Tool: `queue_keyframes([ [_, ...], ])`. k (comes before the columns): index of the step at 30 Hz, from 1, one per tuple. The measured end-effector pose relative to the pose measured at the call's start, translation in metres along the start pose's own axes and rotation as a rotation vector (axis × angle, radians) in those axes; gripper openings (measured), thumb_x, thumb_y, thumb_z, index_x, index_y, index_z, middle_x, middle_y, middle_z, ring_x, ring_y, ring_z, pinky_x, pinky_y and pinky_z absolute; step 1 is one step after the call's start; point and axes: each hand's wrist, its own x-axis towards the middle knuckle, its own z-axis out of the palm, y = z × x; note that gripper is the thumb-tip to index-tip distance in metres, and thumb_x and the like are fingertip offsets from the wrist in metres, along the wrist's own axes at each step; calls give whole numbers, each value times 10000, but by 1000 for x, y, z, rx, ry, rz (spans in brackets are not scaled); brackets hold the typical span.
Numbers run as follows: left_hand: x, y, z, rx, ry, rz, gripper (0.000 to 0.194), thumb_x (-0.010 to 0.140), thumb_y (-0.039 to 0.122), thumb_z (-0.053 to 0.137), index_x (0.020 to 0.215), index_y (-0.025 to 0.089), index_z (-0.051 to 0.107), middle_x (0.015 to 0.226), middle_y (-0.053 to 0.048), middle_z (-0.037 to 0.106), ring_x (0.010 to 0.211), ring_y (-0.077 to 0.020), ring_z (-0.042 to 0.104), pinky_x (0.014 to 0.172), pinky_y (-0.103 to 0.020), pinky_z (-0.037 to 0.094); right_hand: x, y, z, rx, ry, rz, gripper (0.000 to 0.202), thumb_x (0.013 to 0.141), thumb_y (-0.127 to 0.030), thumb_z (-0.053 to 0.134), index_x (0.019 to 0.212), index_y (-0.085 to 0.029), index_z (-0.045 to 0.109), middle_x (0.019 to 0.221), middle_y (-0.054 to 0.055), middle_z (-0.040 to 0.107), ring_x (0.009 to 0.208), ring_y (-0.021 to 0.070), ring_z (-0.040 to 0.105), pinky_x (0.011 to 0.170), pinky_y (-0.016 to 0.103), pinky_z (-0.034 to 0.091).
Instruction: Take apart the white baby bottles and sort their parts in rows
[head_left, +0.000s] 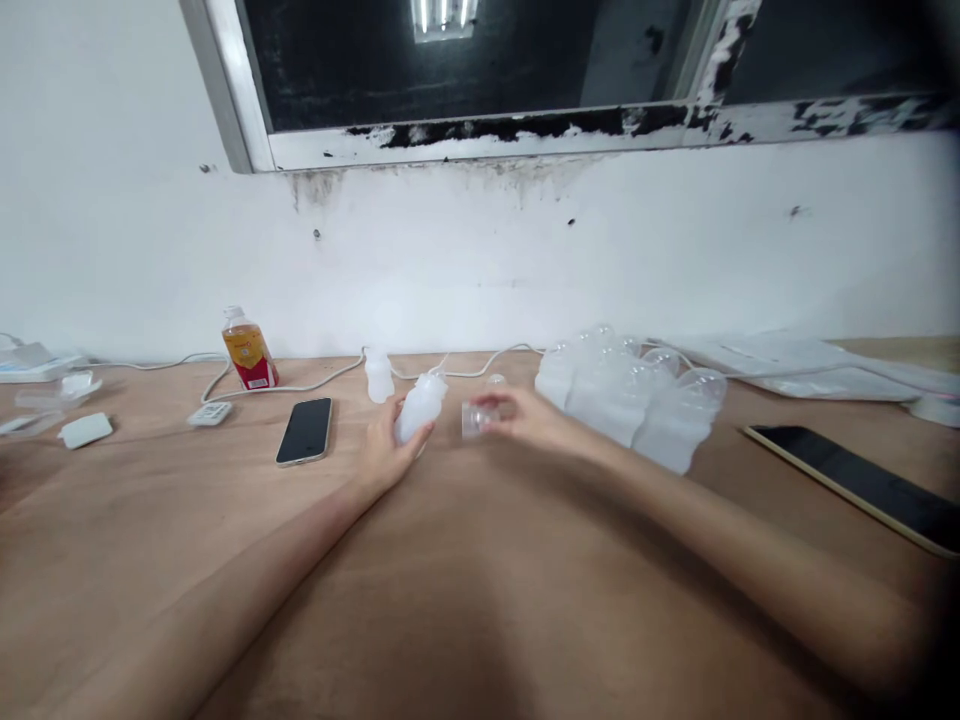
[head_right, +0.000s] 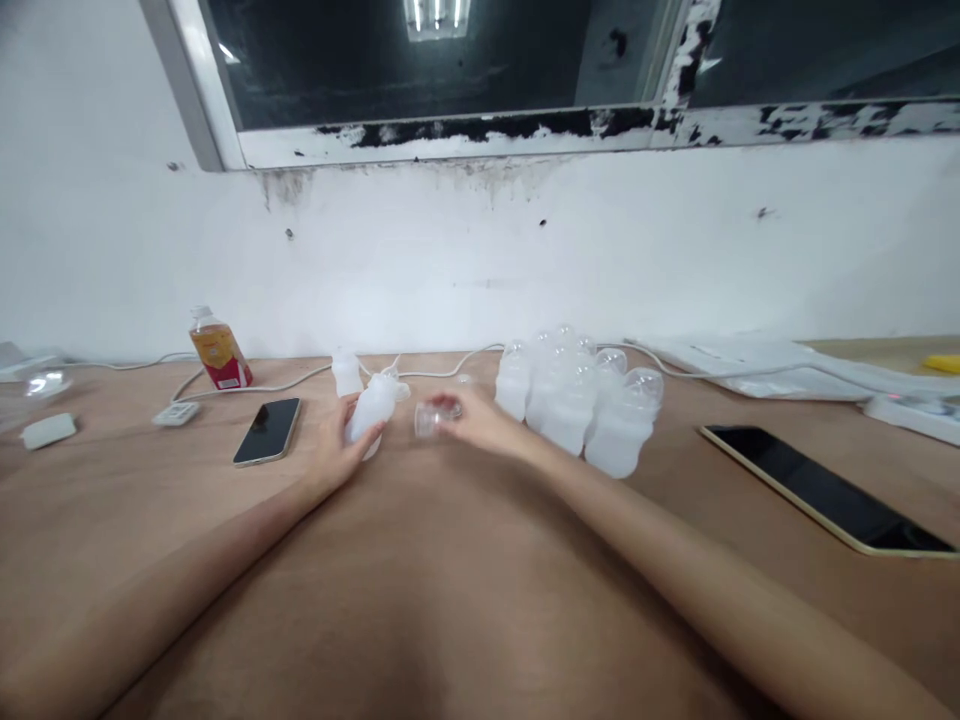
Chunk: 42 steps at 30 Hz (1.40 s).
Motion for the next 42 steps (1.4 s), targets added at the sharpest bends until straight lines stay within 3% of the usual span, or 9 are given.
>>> queue_keyframes([
  [2, 0, 0, 0, 8, -2, -11, 441, 721, 376, 522, 1092, 162, 417, 1030, -82, 568, 942, -213, 540, 789, -333, 422, -14, 5, 16, 150, -78, -2, 327, 670, -232, 579, 986, -149, 560, 948, 59, 598, 865, 158, 541, 774, 298, 437],
  [4, 0, -1, -2, 17, -17, -9, 447, 722, 386, 518, 1100, 168, 421, 1035, -75, 571, 944, -210, 540, 791, -326, 420, -17, 11, 23, 263, -77, 26, 339, 651, -253, 598, 974, -153, 567, 940, 60, 599, 872, 164, 540, 794, 321, 433],
  [11, 1, -3, -5, 77, -97, 39, 474, 695, 413, 544, 1114, 207, 464, 1103, -47, 551, 1008, -216, 504, 853, -335, 391, -7, 23, 5, 720, 250, 208, 358, 616, -263, 639, 956, -170, 579, 1083, 76, 572, 988, 186, 530, 881, 351, 403],
  [22, -1, 0, -6, 73, -223, 42, 485, 709, 416, 522, 1158, 249, 444, 1142, -19, 539, 1020, -227, 508, 873, -360, 384, -12, 18, 5, 738, 272, 100, 378, 634, -267, 638, 994, -174, 572, 1106, 82, 557, 1032, 182, 501, 899, 349, 392],
  [28, -2, 13, -10, 62, -340, 38, 488, 678, 433, 548, 1125, 245, 488, 1112, -24, 561, 988, -248, 525, 863, -369, 386, -17, 11, 0, 723, 62, 3, 374, 680, -265, 599, 1045, -204, 546, 1059, 47, 585, 947, 165, 553, 869, 345, 414],
  [32, -1, 25, -9, -232, -404, -147, 447, 681, 421, 544, 1059, 181, 536, 1003, -48, 609, 887, -227, 560, 755, -319, 438, -18, 6, -6, 754, 51, -38, 354, 667, -243, 613, 1017, -217, 569, 1071, 29, 582, 970, 168, 542, 871, 338, 415],
  [35, -2, 28, -7, -599, -596, -394, 418, 705, 432, 489, 982, 127, 558, 813, -79, 631, 622, -168, 572, 530, -259, 434, -19, 2, -10, 758, 47, -70, 348, 659, -243, 621, 1004, -227, 581, 1096, 25, 567, 967, 172, 541, 855, 345, 429],
  [38, -4, 26, -7, -910, -781, -574, 441, 723, 469, 404, 952, 123, 556, 716, -89, 604, 478, -119, 501, 427, -235, 367, -22, -8, -14, 782, 8, -97, 335, 665, -248, 617, 998, -240, 582, 1101, 24, 563, 944, 170, 549, 795, 337, 468],
  [42, -3, 28, -13, -1037, -901, -677, 555, 721, 558, 302, 957, 125, 557, 657, -82, 580, 388, -89, 424, 385, -238, 333, -26, -32, -25, 759, 0, -225, 304, 666, -234, 620, 968, -231, 587, 1063, 23, 579, 958, 172, 536, 771, 327, 476],
])
